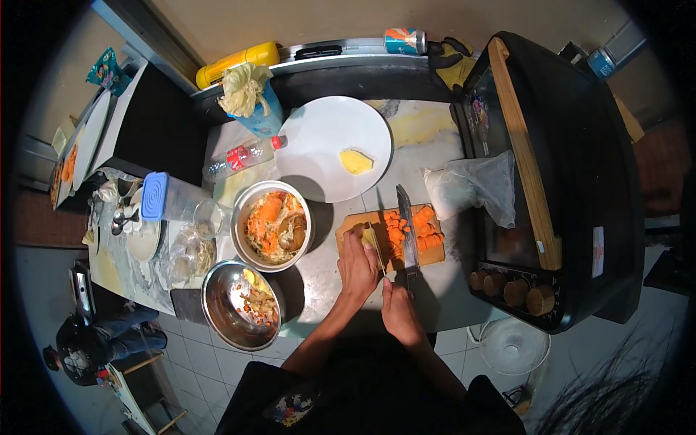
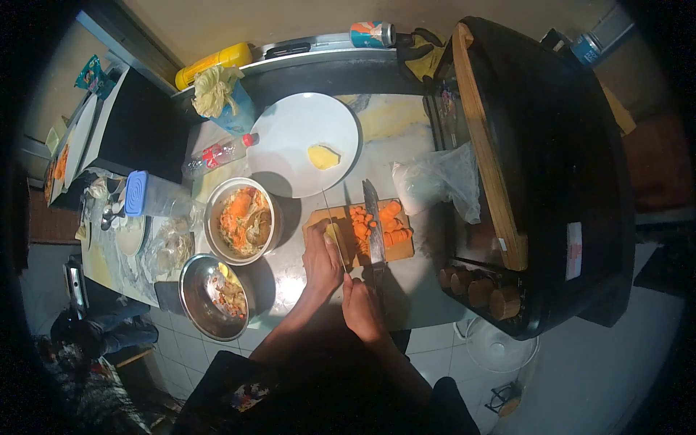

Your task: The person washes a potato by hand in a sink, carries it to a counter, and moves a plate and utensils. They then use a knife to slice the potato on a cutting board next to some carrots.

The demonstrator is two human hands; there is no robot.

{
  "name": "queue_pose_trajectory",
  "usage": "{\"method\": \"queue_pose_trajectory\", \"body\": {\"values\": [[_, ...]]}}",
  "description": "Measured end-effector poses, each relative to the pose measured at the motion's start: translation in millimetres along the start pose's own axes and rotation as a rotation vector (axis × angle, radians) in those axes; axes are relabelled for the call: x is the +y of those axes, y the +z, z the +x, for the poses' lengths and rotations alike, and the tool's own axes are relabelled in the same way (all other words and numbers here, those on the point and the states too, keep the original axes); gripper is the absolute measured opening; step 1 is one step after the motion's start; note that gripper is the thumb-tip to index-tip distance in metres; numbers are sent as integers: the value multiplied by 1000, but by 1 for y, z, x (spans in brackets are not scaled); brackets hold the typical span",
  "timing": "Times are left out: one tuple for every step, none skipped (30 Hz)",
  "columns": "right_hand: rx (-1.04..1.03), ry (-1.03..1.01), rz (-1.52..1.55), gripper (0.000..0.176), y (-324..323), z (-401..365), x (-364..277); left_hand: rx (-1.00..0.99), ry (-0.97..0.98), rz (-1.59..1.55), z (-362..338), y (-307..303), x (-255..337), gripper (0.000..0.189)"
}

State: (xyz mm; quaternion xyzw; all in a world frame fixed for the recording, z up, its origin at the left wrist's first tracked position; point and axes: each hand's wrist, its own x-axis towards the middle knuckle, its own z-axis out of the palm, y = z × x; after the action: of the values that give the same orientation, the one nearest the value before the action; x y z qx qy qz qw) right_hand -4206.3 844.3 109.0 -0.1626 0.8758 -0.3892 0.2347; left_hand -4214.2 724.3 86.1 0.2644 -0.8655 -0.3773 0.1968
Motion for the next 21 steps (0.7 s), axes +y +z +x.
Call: {"method": "queue_pose_trajectory", "body": {"values": [[-30, 20, -9, 47, -1, 6, -4, 0, 2, 11, -1, 0, -1, 29], [-63, 37, -20, 46, -2, 12, -7, 3, 1, 22, -1, 0, -2, 29], [-62, 32, -23, 46, -1, 15, -8, 8, 3, 20, -2, 0, -2, 29], [-52, 17, -17, 46, 0, 17, -8, 9, 1, 13, -2, 0, -2, 29], [-43, 4, -13, 46, 0, 19, -8, 9, -2, 6, -1, 0, -2, 29], [-44, 3, -18, 46, -2, 17, -8, 12, -5, 1, -1, 0, -1, 29], [-38, -9, -4, 46, -4, 14, -9, -4, -24, -6, -1, -2, 0, 29], [-35, -19, 13, 46, -5, 10, -9, -22, -46, -11, -1, -2, 0, 29], [-39, -17, 13, 46, -5, 4, -7, -23, -49, -9, -1, -2, -1, 29], [-41, -3, 10, 47, -6, -3, -4, -11, -18, -3, -1, -1, -2, 29], [-43, 13, 7, 47, -7, -7, -1, 0, 11, 3, -2, 1, -3, 29], [-45, 19, 7, 47, -7, -8, 0, -5, 8, 3, -5, 2, -4, 29], [-46, 16, 23, 46, -5, -6, 0, 5, 14, -7, -5, 3, -4, 29], [-40, 8, 40, 46, -4, 0, 0, 19, 28, -18, -3, 3, -5, 29], [-27, 9, 45, 46, -1, 5, 1, 14, 41, -19, -2, 3, -6, 29], [-35, -10, 38, 46, 2, 11, 2, 21, 62, -12, -3, 4, -8, 29], [-45, -31, 28, 47, 4, 18, 3, 30, 81, -7, -3, 4, -9, 29], [-42, -15, 46, 48, 5, 21, 1, 17, 64, -23, -3, 4, -10, 30], [-37, -20, 42, 48, 3, 23, -1, 22, 69, -28, -2, 5, -10, 30], [-34, -35, 63, 48, 1, 23, -3, 26, 64, -33, -2, 5, -9, 30], [-33, -49, 83, 48, 0, 21, -4, 29, 57, -38, -4, 4, -8, 30]]}}
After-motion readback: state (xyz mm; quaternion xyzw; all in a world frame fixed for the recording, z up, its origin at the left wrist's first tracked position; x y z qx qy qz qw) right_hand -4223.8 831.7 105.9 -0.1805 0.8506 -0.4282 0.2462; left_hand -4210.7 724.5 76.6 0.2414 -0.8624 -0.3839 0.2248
